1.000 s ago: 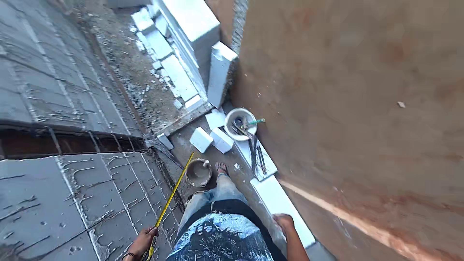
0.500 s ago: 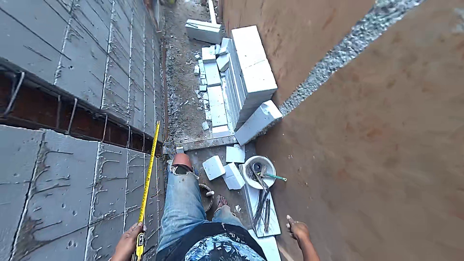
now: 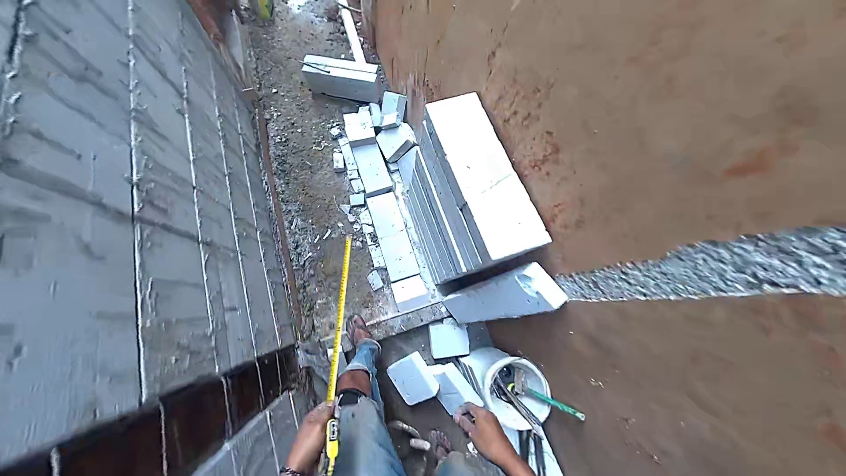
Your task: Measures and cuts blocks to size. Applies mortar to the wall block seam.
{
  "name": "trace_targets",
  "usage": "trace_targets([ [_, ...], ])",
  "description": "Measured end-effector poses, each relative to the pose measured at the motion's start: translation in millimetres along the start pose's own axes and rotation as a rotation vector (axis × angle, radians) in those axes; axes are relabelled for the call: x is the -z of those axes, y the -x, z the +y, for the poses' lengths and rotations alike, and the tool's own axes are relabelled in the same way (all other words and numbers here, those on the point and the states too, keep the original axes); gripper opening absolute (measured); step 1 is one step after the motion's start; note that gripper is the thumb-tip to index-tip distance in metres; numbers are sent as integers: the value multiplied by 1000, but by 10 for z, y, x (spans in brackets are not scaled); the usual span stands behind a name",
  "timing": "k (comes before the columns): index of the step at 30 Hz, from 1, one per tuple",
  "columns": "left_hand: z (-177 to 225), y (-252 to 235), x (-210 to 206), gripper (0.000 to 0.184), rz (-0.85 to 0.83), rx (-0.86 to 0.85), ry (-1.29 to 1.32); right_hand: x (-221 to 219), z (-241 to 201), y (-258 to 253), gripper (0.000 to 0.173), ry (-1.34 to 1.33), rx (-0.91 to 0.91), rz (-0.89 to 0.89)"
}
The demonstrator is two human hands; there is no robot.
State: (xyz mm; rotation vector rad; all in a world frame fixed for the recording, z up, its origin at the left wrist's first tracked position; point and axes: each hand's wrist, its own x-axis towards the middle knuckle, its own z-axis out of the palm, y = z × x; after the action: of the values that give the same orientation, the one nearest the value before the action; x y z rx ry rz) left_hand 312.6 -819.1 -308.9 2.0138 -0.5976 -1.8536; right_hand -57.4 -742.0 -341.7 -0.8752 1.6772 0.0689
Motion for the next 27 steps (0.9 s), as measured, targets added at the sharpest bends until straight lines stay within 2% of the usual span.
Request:
trace_targets([
  [4, 1169, -741, 503, 47, -48, -33, -673, 85, -1095, -424, 33, 78, 15, -64],
  [7, 2086, -974, 803, 55, -61, 22, -1108, 253, -1795, -778, 35, 109, 15, -25],
  [9, 2669, -1022, 867, 54, -46, 56, -1318, 442, -2210, -929, 38, 97, -6, 20],
  [13, 3622, -1134, 839, 53, -30, 49, -1598, 744, -2642, -1164, 33, -94, 7, 143],
  [16, 4159, -1427, 676, 50, -43, -2, -1759, 814, -2602, -1300, 35, -262, -68, 190],
  [20, 4744, -2158, 212, 49, -113, -72, -1989, 666, -2219, -1646, 36, -422, -226, 268],
  [23, 5068, -2894, -217, 49, -216, -131, -2186, 355, -1919, -2087, 36, -570, -383, 338],
  [25, 5233, -3529, -640, 48, -278, -224, -2306, 238, -1757, -2575, 37, -745, -514, 422],
  [27, 5415, -4167, -1051, 48, -323, -330, -2423, -18, -1830, -3044, 39, -994, -629, 489],
])
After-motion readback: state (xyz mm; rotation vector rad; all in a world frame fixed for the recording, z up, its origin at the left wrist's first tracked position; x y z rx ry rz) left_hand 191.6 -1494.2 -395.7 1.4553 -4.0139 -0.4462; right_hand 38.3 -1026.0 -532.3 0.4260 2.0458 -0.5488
